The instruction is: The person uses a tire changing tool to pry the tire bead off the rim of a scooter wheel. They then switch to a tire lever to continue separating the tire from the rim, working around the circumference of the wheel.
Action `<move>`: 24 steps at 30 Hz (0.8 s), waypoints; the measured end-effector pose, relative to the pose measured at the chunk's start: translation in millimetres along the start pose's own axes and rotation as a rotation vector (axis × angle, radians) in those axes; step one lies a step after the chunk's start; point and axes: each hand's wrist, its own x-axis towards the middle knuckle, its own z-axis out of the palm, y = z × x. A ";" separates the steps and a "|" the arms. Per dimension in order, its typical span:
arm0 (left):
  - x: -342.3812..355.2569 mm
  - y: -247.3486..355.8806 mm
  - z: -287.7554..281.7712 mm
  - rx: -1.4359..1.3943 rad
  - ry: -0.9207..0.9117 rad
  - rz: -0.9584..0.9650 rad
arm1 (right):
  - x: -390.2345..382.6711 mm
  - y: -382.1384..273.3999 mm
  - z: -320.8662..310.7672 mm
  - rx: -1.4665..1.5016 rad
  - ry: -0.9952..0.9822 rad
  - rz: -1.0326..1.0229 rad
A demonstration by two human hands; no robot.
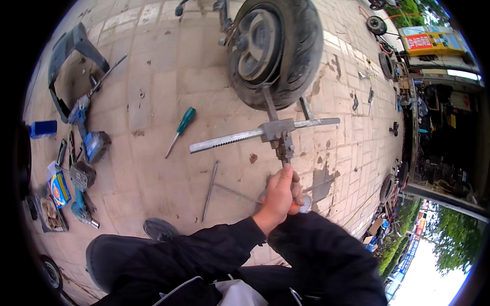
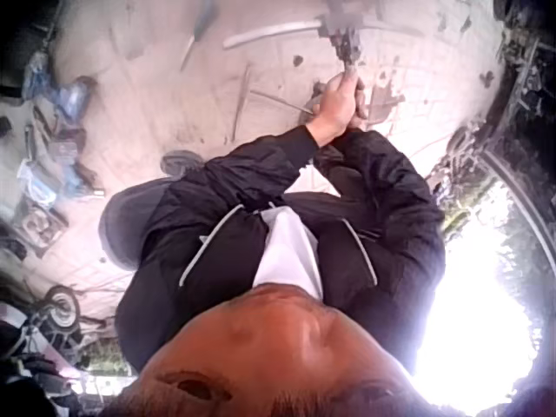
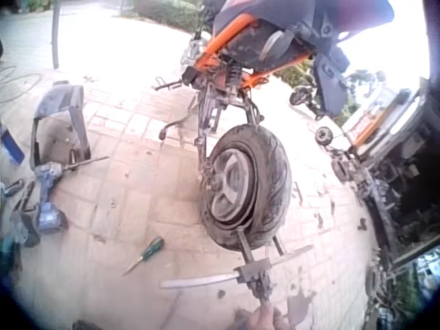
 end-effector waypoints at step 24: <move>1.1 -12.6 11.7 -0.076 0.072 0.017 | -157.5 -85.1 -175.1 1.384 0.599 0.166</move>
